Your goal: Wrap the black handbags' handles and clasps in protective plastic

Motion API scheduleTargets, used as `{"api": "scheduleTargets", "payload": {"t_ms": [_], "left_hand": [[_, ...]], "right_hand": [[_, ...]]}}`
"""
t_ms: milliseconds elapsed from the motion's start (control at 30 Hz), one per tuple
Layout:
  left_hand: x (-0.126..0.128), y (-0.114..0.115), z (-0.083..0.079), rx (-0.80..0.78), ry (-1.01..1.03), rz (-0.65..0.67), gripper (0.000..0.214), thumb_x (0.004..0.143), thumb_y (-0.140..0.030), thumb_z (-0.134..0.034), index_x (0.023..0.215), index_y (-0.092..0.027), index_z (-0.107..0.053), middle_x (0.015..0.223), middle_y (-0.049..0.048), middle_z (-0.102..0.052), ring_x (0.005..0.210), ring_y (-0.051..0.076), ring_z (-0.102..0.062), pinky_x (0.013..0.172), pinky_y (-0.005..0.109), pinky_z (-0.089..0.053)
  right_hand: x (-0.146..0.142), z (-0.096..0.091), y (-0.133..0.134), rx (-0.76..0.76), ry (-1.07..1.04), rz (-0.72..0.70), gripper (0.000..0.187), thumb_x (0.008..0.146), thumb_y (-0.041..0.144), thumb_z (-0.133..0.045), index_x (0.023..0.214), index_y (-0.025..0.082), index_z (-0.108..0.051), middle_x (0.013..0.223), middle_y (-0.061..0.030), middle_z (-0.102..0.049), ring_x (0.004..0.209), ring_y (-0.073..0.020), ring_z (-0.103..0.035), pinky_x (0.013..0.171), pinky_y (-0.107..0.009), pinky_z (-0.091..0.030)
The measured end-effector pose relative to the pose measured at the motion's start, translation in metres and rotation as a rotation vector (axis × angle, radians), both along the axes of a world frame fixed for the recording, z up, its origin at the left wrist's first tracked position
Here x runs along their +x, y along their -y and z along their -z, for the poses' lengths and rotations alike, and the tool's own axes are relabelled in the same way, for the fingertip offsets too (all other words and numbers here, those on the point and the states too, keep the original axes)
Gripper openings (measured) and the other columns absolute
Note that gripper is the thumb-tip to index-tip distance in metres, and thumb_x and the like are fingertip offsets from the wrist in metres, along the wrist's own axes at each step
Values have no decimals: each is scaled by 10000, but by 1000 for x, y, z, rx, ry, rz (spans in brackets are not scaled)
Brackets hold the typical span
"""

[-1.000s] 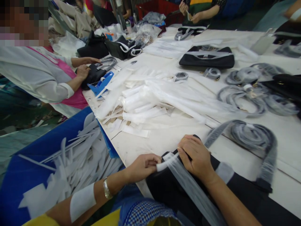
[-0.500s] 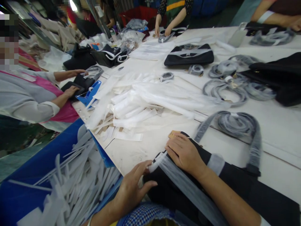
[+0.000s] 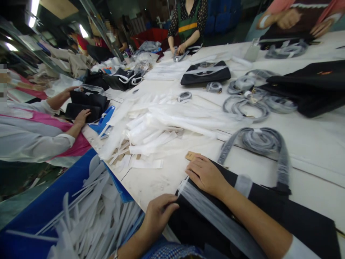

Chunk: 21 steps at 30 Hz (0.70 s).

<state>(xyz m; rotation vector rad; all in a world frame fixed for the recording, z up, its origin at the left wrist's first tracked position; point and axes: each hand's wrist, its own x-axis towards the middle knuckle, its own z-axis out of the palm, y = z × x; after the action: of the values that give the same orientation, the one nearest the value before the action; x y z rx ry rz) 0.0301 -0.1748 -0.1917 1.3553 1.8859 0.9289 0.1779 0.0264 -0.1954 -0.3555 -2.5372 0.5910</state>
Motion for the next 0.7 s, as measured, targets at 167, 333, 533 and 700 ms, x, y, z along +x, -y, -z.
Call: {"api": "scheduleTargets", "payload": {"t_ms": [167, 333, 533, 700], "left_hand": [[2, 7, 0, 136, -320, 19, 205, 938, -271, -549, 1084, -257, -692, 1097, 75, -694, 989, 230, -658, 872, 365, -559], [-7, 5, -15, 145, -447, 55, 189, 931, -343, -550, 1034, -255, -683, 1213, 90, -644, 1114, 272, -623, 951, 435, -533], [-12, -26, -28, 146, -254, 57, 410, 963, -428, -466, 1311, -225, -543, 1377, 119, -567, 1242, 288, -560, 1030, 487, -474], [1, -51, -14, -48, -24, 158, 549, 988, -497, -360, 1421, -178, -471, 1492, 107, -473, 1417, 261, -381, 1188, 472, -278]], "right_hand": [[11, -28, -1, 47, -25, 36, 216, 969, 191, -500, 1087, 211, -679, 1133, -68, -709, 1161, -203, -608, 1060, -444, -464], [85, -74, 12, 187, 80, 257, 267, 971, 259, -507, 1177, 234, -673, 1211, -64, -687, 1146, -222, -625, 988, -413, -536], [233, -35, 97, 284, 177, 847, 455, 934, 518, -515, 1247, 215, -648, 1206, -111, -693, 1066, -317, -670, 883, -473, -574], [268, 7, 185, -79, 247, 1245, 479, 902, 565, -531, 1139, 188, -707, 1043, -97, -757, 905, -318, -731, 714, -412, -621]]}}
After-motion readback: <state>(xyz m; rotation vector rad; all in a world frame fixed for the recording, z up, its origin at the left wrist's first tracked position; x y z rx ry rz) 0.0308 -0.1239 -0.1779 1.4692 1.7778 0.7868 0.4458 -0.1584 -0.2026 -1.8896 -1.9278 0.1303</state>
